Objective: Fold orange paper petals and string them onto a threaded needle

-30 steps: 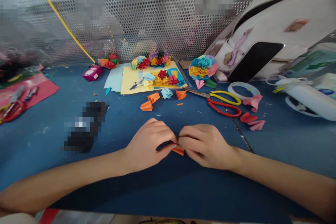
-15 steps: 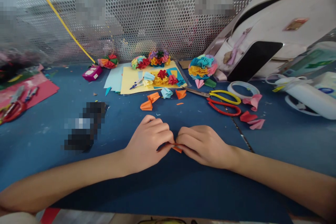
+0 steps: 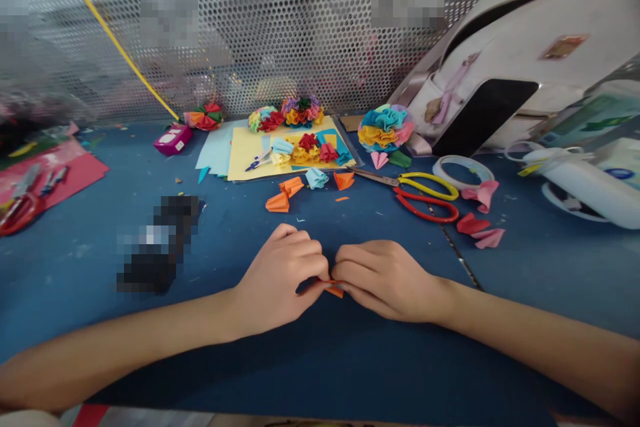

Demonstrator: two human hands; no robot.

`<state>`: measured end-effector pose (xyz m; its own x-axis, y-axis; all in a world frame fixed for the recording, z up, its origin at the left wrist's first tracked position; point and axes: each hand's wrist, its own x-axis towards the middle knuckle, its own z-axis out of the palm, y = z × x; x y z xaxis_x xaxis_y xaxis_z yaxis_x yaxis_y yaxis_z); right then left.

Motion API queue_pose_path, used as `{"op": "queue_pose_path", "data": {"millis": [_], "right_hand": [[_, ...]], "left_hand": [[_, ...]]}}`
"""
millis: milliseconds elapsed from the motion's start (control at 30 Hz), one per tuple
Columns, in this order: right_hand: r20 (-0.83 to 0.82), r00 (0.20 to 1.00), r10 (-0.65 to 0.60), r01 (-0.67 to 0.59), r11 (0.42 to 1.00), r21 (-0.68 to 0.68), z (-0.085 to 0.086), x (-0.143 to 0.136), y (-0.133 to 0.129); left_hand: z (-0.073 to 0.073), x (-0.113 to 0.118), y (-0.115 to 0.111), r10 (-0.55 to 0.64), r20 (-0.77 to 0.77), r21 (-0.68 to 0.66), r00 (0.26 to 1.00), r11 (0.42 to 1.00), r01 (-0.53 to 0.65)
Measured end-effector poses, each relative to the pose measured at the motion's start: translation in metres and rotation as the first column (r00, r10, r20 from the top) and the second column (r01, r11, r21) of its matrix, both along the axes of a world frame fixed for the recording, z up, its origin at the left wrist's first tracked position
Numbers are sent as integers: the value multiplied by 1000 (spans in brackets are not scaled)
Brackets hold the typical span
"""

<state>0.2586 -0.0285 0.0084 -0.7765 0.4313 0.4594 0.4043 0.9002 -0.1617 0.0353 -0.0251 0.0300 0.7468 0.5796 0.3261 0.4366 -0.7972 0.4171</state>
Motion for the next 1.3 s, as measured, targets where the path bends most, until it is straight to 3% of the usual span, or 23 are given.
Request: {"op": "queue_pose_path", "data": {"millis": [133, 200, 267, 367, 500, 633, 700, 800, 900, 967, 1033, 1100, 1200, 1300], "right_hand": [[5, 1000, 3, -3, 998, 63, -1, -1, -1], [-9, 1000, -12, 12, 998, 60, -2, 0, -1], [-27, 999, -36, 38, 998, 49, -4, 1, 0], [-33, 998, -56, 59, 993, 100, -3, 3, 1], [-16, 998, -55, 57, 989, 137, -1, 4, 1], [-45, 999, -29, 28, 999, -22, -3, 3, 1], [-48, 999, -19, 17, 998, -55, -4, 3, 1], [-38, 999, -19, 18, 999, -42, -5, 2, 0], [-31, 999, -37, 37, 999, -5, -6, 0, -1], [-38, 998, -54, 54, 999, -4, -6, 0, -1], [-67, 995, -74, 71, 996, -51, -6, 1, 1], [-109, 988, -106, 91, 987, -135, -6, 2, 3], [-155, 976, -155, 118, 968, -222, -6, 4, 5], [-177, 972, -153, 116, 972, -206, -7, 6, 7]], "left_hand": [[-3, -2, -3, -23, -98, 351, 995, 935, 56], [-3, -3, -3, -15, -122, 404, 992, 913, 63], [-3, -2, -2, -7, -97, 306, 995, 951, 37], [0, -2, 2, 12, -13, -15, 1000, 1000, -12], [1, -1, 6, 64, 60, -341, 996, 939, -40], [0, -1, 7, 81, 76, -399, 994, 916, -44], [-2, 0, 6, 58, 67, -309, 996, 951, -35], [-4, -1, 4, 10, 11, -11, 1000, 1000, -10], [-6, -2, 1, -7, -84, 313, 996, 949, 33], [-7, -3, 2, 10, -122, 390, 992, 920, 39], [-8, -3, 5, 24, -113, 294, 993, 956, 10], [-7, -3, 11, 21, -83, 59, 996, 998, -17], [-5, -3, 17, 13, -55, -247, 998, 969, -26], [-2, -2, 19, 37, -13, -375, 999, 926, -39]]}}
